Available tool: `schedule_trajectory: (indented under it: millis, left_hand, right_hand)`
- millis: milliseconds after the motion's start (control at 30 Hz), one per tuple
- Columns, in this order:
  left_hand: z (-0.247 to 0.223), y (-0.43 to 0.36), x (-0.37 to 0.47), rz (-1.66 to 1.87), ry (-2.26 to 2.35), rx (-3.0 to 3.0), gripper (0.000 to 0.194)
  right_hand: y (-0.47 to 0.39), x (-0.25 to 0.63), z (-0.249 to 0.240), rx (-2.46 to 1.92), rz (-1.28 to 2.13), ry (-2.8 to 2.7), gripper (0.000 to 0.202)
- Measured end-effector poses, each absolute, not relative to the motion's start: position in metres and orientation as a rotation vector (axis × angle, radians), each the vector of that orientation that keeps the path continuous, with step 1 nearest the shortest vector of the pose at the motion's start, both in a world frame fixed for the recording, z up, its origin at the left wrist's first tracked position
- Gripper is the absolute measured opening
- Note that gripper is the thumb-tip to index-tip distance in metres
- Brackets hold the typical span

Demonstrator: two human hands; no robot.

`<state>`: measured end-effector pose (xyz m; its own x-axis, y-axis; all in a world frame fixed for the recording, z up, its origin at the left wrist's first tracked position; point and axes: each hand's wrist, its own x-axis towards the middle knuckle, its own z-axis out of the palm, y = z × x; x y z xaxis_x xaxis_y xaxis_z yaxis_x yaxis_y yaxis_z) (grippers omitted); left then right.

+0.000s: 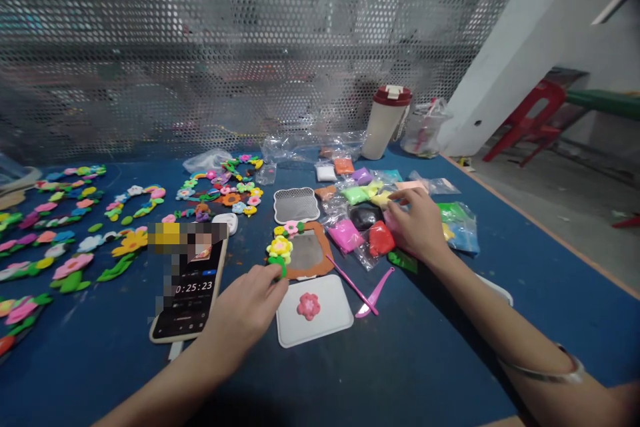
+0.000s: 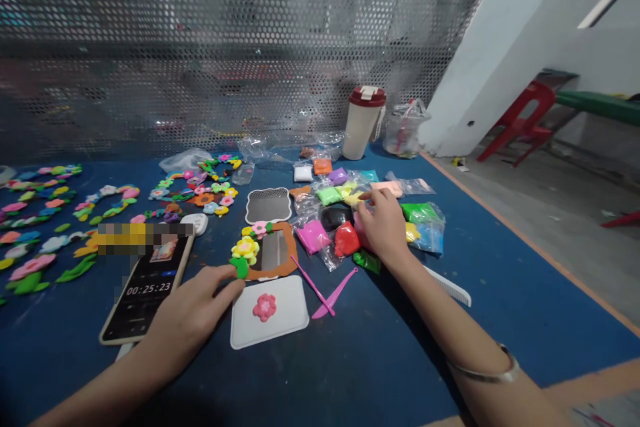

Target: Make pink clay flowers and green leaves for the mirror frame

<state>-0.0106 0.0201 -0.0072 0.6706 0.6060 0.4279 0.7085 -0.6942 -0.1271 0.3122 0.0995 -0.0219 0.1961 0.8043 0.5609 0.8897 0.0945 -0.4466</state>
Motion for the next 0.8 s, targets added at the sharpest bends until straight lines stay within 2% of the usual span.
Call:
schedule_trajectory:
  millis: [167,333,533,667,800]
  left_hand:
    - [-0.007,0.013,-0.014,-0.621,-1.244,-2.791,0.025]
    - [-0.012,0.017,-0.012,-0.528,-1.339,-3.013,0.021]
    - [-0.013,0.019,-0.009,-0.403,-1.504,-3.045,0.018]
    - [-0.014,0.018,-0.008,-0.433,-1.629,-3.037,0.008]
    - [-0.015,0.019,-0.009,-0.468,-1.686,-3.027,0.013]
  right_hand:
    - [0.099,0.317,-0.021,-1.734,-0.124,-1.581,0.014]
    - [0.097,0.316,-0.019,-1.753,-0.124,-1.570,0.015]
    - [0.092,0.334,-0.007,-1.837,-0.216,-1.500,0.017]
    - [0.090,0.356,-0.003,-1.943,-0.308,-1.480,0.016]
    - [0.089,0.371,-0.003,-2.103,-0.318,-1.537,0.015]
